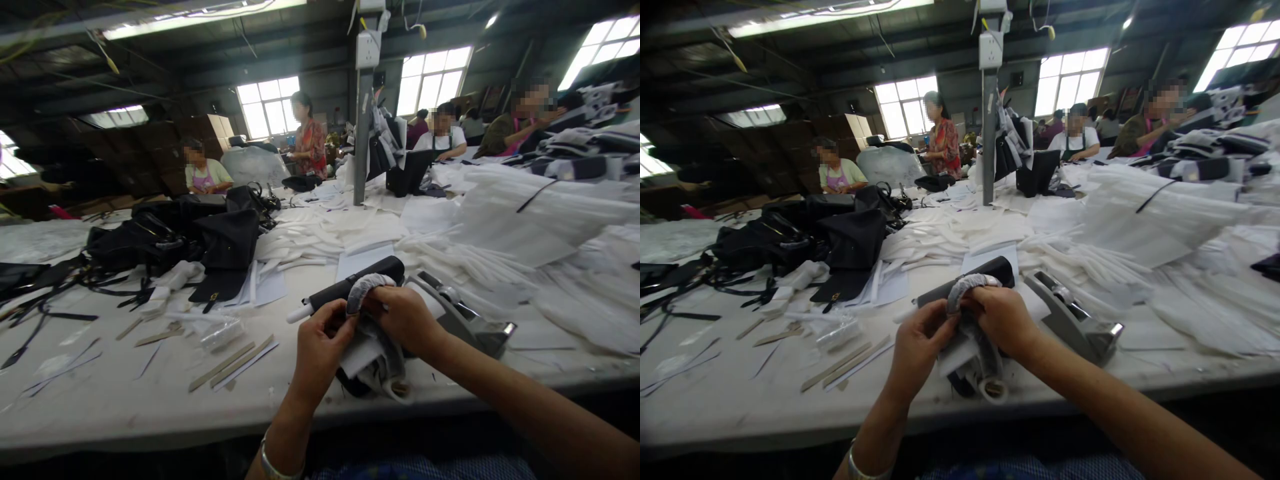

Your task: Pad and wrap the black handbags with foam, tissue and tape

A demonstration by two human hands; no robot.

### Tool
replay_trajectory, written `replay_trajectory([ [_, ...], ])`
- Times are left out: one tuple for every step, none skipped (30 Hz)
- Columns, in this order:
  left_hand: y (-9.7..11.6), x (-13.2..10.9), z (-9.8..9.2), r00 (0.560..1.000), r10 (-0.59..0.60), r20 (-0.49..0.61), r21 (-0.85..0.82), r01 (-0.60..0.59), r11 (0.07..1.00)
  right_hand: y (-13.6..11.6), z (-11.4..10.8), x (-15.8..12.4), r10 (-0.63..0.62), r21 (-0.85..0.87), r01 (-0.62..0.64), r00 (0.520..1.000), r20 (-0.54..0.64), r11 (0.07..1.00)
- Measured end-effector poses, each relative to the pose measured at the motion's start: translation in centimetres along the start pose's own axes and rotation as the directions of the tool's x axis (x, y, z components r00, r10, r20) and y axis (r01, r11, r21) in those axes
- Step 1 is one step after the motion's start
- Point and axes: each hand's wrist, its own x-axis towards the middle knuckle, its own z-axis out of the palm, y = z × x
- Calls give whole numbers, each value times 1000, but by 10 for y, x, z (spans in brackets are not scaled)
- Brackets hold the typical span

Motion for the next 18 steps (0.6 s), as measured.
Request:
replay_trajectory([
  [0, -1, 0, 1000, 7, -8, 3, -7, 1000, 0, 1, 0, 5, 1, -5, 1000, -8, 1000],
  [-1, -1, 0, 1000, 20, -19, 14, -19, 1000, 0, 2, -1, 7, 5, -7, 1000, -14, 1000],
  [-1, -2, 0, 999, 39, -35, 34, -38, 999, 0, 3, -1, 8, 11, -8, 1000, -19, 1000],
  [-1, -3, 0, 997, 60, -51, 58, -57, 997, 1, 4, -2, 12, 19, -11, 1000, -19, 1000],
  [-1, -3, -1, 994, 81, -67, 82, -75, 994, 1, 5, -3, 16, 28, -16, 1000, -11, 999],
  [-1, -4, -1, 992, 98, -80, 99, -90, 991, 2, 6, -4, 23, 40, -23, 1000, 1, 999],
  [-1, -5, 0, 990, 111, -83, 106, -102, 989, 3, 6, -5, 30, 54, -31, 999, 16, 998],
  [-1, -6, 0, 989, 121, -83, 101, -112, 989, 4, 7, -6, 37, 67, -39, 999, 28, 997],
  [-2, -7, 1, 988, 130, -85, 93, -122, 988, 5, 7, -6, 40, 77, -43, 999, 33, 996],
  [-3, -7, 2, 986, 141, -85, 87, -134, 987, 5, 6, -7, 38, 84, -40, 999, 30, 996],
  [-4, -8, 3, 984, 157, -89, 84, -150, 985, 5, 6, -7, 31, 91, -32, 999, 20, 995],
  [-5, -8, 3, 980, 174, -97, 85, -166, 982, 5, 5, -6, 21, 103, -22, 1000, 11, 994],
  [-5, -8, 4, 975, 192, -109, 88, -183, 979, 4, 3, -5, 11, 124, -12, 1000, 12, 992],
  [-6, -7, 4, 971, 209, -119, 92, -199, 976, 2, 2, -4, 3, 151, -6, 1000, 21, 988],
  [-7, -7, 4, 967, 223, -126, 97, -212, 973, 1, 0, -3, -1, 180, -5, 999, 37, 984],
  [-8, -7, 4, 963, 234, -133, 101, -221, 970, -1, -1, -2, -2, 201, -9, 998, 55, 980],
  [-8, -7, 4, 961, 240, -139, 106, -227, 968, -3, -2, 0, 2, 212, -16, 998, 68, 977],
  [-9, -7, 4, 959, 246, -141, 112, -231, 967, -4, -3, 1, 8, 215, -25, 997, 77, 976],
])
